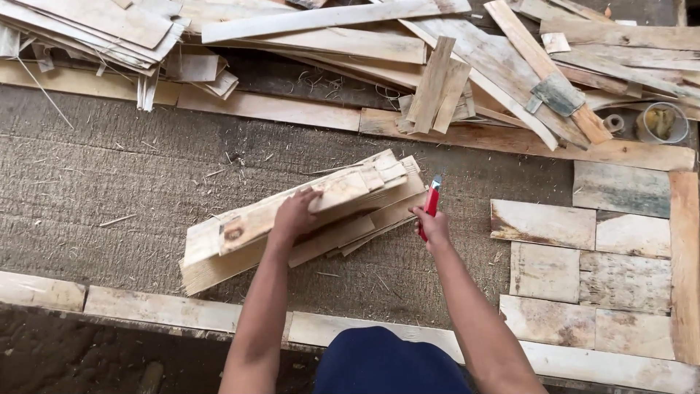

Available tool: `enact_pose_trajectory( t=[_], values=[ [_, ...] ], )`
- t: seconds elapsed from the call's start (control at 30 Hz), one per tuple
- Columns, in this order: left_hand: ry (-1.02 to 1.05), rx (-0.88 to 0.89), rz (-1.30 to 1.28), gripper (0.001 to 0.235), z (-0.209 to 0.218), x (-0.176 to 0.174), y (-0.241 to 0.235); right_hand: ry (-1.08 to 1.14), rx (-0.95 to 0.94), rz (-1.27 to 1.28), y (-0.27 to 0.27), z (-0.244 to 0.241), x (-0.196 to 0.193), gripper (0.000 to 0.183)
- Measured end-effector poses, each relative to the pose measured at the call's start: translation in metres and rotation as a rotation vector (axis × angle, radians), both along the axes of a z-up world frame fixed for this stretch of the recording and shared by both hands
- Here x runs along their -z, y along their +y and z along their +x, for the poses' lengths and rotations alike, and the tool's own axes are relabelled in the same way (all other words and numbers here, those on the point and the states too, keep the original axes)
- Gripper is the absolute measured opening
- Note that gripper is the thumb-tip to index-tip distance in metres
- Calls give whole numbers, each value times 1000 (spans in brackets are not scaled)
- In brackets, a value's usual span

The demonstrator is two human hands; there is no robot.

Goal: Selecting, arranging, and trimming thin wood slats to fit together on a wooden frame to create a tiled surface.

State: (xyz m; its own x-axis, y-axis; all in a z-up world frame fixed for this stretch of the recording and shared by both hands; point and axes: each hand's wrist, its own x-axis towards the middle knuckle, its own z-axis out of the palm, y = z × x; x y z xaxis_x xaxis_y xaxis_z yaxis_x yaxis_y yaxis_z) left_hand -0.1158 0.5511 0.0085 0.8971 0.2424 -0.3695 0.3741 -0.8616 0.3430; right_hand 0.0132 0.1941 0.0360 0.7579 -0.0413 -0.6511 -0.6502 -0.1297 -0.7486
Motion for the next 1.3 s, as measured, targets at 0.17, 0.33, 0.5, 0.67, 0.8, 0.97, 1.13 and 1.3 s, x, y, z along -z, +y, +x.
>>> enact_pose_trajectory(
  t=[0.17,0.33,0.5,0.67,0.8,0.97,1.13,1.3],
  values=[
    [-128,-49,122,41,5,-27,10,39,-34,-12,-9,-18,12,30],
    [-338,-122,298,25,5,-23,26,55,-65,7,2,-29,3,27],
    [-386,-199,224,25,5,-52,17,76,-48,-8,26,-36,2,34],
    [-353,-201,162,17,1,-64,3,141,22,95,48,-41,-12,33],
    [-386,-194,158,11,-2,-49,-3,163,71,193,62,-35,14,33],
    [-387,-207,202,11,-2,-26,-6,189,47,332,58,-28,21,32],
    [-493,-226,357,20,6,-50,-23,155,-32,520,72,-22,-54,43],
    [-498,-100,220,93,-6,-129,-72,159,-62,543,85,6,-29,43]
  ],
)
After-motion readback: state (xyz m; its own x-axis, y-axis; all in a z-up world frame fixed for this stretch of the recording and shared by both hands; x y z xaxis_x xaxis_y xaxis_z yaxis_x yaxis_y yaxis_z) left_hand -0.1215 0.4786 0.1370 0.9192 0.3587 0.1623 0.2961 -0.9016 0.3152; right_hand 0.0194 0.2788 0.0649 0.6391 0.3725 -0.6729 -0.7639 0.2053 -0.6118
